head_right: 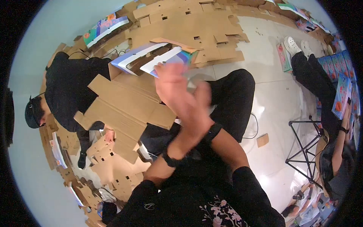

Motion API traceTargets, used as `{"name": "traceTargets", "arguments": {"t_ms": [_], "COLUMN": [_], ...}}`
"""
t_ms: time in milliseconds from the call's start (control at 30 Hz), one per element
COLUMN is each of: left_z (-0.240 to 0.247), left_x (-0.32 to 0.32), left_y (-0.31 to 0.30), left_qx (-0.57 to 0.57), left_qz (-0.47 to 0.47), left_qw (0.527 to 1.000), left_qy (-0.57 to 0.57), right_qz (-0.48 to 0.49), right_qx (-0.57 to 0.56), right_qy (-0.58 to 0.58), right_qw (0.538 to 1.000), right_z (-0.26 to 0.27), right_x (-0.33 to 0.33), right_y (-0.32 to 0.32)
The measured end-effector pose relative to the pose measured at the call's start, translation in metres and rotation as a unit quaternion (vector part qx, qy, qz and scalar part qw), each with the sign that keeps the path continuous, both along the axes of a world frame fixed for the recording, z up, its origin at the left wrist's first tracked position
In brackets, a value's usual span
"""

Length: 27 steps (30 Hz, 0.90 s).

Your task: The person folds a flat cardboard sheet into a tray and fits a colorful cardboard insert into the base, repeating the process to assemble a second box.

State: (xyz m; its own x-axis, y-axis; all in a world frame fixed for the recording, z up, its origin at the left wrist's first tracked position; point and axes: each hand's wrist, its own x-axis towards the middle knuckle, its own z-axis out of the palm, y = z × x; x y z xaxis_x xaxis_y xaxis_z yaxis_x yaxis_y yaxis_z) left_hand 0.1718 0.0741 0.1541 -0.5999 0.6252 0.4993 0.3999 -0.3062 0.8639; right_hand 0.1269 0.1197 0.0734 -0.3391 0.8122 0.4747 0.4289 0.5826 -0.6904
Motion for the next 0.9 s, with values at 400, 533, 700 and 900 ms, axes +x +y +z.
{"name": "traceTargets", "arguments": {"t_ms": [400,533,700,900], "left_z": [-0.037,-0.046,-0.065,-0.09], "left_x": [-0.075,-0.136,-0.171,-0.143], "left_y": [-0.194,-0.218,-0.198,-0.217], "left_qx": [-0.275,-0.367,-0.21,-0.317], "left_qz": [-0.63,-0.316,-0.229,-0.197], "left_qw": [0.719,0.869,0.948,0.926], "left_qy": [0.102,-0.102,-0.065,0.056], "right_qz": [0.059,0.144,0.305,0.226], "right_qx": [-0.244,-0.267,-0.175,-0.108], "right_qy": [0.014,-0.016,-0.095,-0.178], "right_qw": [0.968,0.953,0.931,0.952], "right_z": [0.054,0.055,0.015,0.016], "right_x": [0.163,0.197,0.189,0.19], "right_y": [0.065,0.057,0.044,0.025]}}
